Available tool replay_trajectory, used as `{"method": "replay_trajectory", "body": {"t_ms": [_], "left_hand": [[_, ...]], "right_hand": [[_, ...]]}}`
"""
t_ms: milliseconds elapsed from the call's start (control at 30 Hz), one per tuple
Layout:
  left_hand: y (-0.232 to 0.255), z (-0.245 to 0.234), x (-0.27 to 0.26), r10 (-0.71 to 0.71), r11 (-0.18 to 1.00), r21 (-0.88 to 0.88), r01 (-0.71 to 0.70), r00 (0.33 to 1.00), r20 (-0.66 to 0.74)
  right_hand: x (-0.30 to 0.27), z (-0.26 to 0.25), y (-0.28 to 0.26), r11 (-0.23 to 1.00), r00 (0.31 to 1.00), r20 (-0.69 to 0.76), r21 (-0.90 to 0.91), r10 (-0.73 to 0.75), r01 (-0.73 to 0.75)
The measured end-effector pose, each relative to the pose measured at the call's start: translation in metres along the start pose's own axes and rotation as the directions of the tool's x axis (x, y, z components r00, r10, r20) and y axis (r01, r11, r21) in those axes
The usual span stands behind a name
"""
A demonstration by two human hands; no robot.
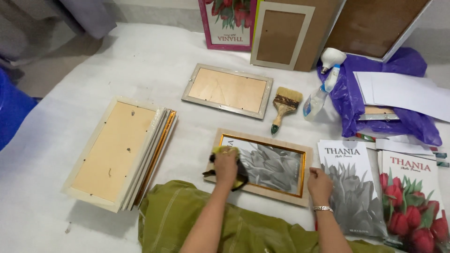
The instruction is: Clean the glass surface of a picture frame using a cloth
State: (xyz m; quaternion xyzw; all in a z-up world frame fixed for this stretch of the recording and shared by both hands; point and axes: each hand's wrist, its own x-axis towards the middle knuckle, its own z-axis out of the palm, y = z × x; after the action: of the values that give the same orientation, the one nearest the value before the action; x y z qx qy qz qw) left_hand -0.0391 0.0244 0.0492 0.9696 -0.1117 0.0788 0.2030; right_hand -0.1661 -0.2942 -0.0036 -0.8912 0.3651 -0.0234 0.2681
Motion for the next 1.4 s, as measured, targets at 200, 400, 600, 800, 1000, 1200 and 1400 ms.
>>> {"method": "replay_trajectory", "body": {"t_ms": [200,400,600,800,1000,1200,1400], "left_hand": [[0.03,0.031,-0.012,-0.028,0.999,0.009,0.03,0.982,-0.185],[0.171,0.104,-0.044,0.228,0.966,-0.082,-0.246,0.956,-0.186],[0.144,0.064,-0.023,0.255,0.964,-0.088,-0.251,0.966,0.045],[-0.002,0.033,0.018,-0.136,0.99,-0.041,0.134,0.988,-0.072],[0.075,0.046,0.01,-0.352,0.873,-0.348,0.343,0.935,0.038],[0.195,0.144,-0.034,0.208,0.961,-0.169,-0.217,0.976,-0.071],[0.13,0.045,0.011,0.061,0.912,-0.411,-0.015,0.993,0.099]], "right_hand": [[-0.003,-0.003,-0.011,0.999,1.0,0.005,-0.04,0.002,-0.002],[-0.004,-0.008,-0.014,0.999,1.0,-0.006,-0.04,0.013,-0.014],[-0.006,-0.023,-0.026,0.993,0.993,0.058,0.057,0.099,-0.102],[-0.005,-0.009,-0.019,0.998,0.999,-0.031,-0.07,-0.008,0.005],[-0.014,-0.021,-0.042,0.99,0.999,-0.01,-0.129,0.053,-0.054],[0.004,0.008,-0.001,0.992,0.992,-0.119,-0.124,-0.047,0.032],[-0.001,-0.014,-0.016,0.997,0.997,-0.006,0.006,0.075,-0.075]]}}
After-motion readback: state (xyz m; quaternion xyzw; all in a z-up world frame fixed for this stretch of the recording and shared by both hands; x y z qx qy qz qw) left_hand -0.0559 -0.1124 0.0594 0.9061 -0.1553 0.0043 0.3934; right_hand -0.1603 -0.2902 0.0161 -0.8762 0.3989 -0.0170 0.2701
